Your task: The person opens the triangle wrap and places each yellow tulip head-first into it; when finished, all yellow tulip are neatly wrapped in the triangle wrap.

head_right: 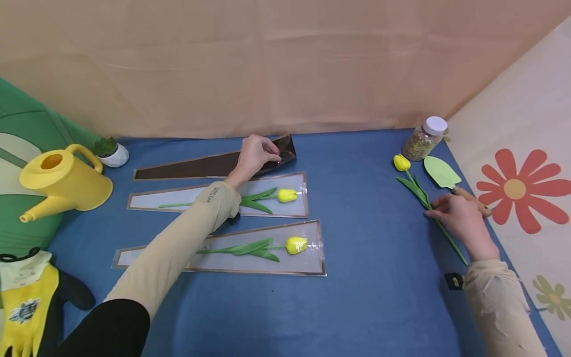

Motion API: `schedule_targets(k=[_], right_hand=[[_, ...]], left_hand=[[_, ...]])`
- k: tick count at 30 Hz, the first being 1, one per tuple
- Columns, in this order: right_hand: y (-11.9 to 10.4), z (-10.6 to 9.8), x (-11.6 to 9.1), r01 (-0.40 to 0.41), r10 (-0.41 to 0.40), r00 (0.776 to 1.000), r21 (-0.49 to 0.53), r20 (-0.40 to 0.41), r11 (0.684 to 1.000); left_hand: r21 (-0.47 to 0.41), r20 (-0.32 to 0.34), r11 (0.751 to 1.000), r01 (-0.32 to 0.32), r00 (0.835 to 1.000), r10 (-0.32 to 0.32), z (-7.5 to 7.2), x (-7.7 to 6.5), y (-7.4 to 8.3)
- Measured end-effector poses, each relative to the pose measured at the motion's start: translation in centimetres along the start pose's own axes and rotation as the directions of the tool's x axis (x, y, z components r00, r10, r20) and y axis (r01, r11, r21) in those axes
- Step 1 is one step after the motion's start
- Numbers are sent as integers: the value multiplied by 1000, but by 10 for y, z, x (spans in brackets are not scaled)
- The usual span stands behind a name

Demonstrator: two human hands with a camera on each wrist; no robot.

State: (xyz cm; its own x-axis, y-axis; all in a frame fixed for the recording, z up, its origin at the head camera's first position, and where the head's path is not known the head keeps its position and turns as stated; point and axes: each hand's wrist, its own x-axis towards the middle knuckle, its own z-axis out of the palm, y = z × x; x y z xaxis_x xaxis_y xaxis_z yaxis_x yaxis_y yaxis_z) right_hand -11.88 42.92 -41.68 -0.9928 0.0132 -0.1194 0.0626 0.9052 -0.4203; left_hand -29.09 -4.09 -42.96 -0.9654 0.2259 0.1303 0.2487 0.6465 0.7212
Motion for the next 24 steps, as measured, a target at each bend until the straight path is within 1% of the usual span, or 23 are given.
schedule_targets(k=[3,9,13,16,19,22,24], right_hand=[[2,1,0,-8,8,1000,-4,1,1000],[5,-3,5,-23,23,995,-2,92,1000],[2,-7,7,-22,16,987,32,161,999],[-2,-7,7,-22,5,982,88,191,996],[-6,-5,5,-10,-20,981,153,194,988],[-10,-5,3,-3,-43,980,234,194,972],[-12,-7,3,0,-62,978,296,201,955]], left_hand=[[-11,-5,1000,-9,1000,9,0,-1,-2],[-19,-2,1000,-8,1000,8,2,-2,-5],[-21,-7,1000,-9,1000,9,0,-2,-5],[-23,-9,1000,-11,1000,11,-2,-2,-4],[-26,-9,1000,-6,1000,6,-3,-1,-3],[-37,-8,999,6,1000,-7,-3,-1,-3],[-43,-6,999,10,1000,-10,-2,0,-3]])
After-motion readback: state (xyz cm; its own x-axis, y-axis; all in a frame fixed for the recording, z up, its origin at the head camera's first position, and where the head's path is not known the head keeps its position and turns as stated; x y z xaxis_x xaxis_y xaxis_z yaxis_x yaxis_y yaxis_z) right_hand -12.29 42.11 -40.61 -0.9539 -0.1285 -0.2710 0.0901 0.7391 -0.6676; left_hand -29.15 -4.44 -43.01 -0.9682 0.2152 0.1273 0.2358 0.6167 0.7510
